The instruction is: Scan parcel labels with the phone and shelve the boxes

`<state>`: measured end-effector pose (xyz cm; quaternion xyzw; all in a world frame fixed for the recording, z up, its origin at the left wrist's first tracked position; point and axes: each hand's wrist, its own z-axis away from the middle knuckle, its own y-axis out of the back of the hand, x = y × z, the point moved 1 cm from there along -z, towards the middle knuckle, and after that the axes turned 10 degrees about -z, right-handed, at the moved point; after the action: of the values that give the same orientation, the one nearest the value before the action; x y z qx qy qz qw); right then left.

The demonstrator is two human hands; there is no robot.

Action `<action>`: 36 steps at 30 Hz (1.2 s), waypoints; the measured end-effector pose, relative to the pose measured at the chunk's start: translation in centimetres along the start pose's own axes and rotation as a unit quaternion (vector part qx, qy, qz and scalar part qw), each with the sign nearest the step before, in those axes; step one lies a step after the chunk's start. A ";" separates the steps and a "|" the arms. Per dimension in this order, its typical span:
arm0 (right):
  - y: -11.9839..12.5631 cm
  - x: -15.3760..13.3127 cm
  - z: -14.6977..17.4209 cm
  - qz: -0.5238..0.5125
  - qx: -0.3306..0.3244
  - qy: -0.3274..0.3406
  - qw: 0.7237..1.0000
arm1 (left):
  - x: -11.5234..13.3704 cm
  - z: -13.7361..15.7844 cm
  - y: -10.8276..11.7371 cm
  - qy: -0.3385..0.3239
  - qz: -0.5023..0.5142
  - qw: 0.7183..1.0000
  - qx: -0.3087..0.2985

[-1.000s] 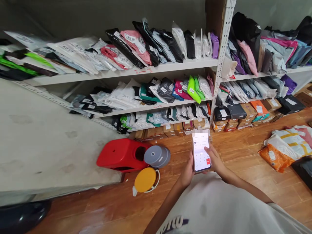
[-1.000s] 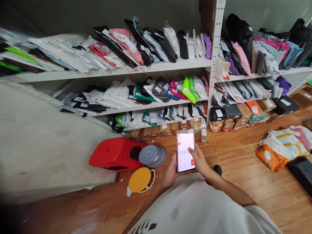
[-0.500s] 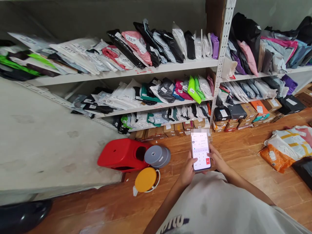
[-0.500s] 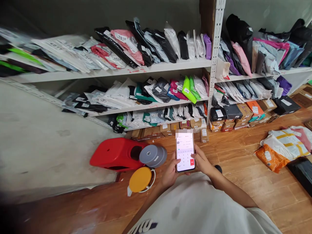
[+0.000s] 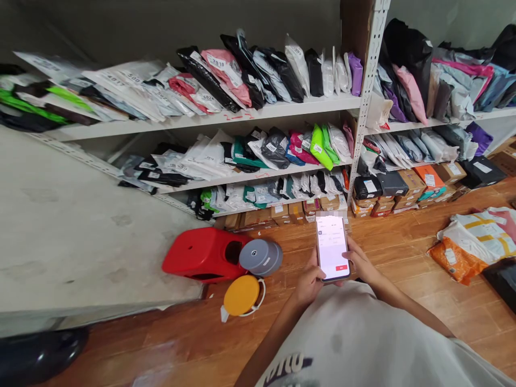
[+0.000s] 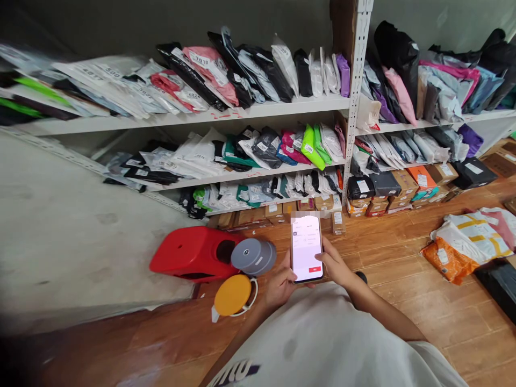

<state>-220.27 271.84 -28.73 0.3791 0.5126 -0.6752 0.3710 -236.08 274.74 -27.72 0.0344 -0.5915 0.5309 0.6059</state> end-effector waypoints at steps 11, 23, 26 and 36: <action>-0.4 0.4 -0.3 -0.015 0.000 -0.018 1.000 | -0.2 0.1 0.3 0.000 0.002 1.000 -0.016; 0.3 1.9 0.0 -0.022 -0.054 -0.063 0.996 | -2.2 -0.6 3.1 0.016 0.017 1.000 -0.014; 0.3 2.9 -0.4 -0.039 -0.043 -0.063 0.996 | -2.3 -0.5 4.0 0.014 0.013 1.000 -0.024; 1.6 5.5 -0.6 -0.156 0.038 -0.077 0.984 | -3.4 -2.3 4.1 0.101 0.001 0.995 -0.005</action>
<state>-221.20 271.51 -34.43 0.2551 0.5095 -0.7710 0.2844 -236.42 275.96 -33.33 -0.0227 -0.5295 0.5294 0.6624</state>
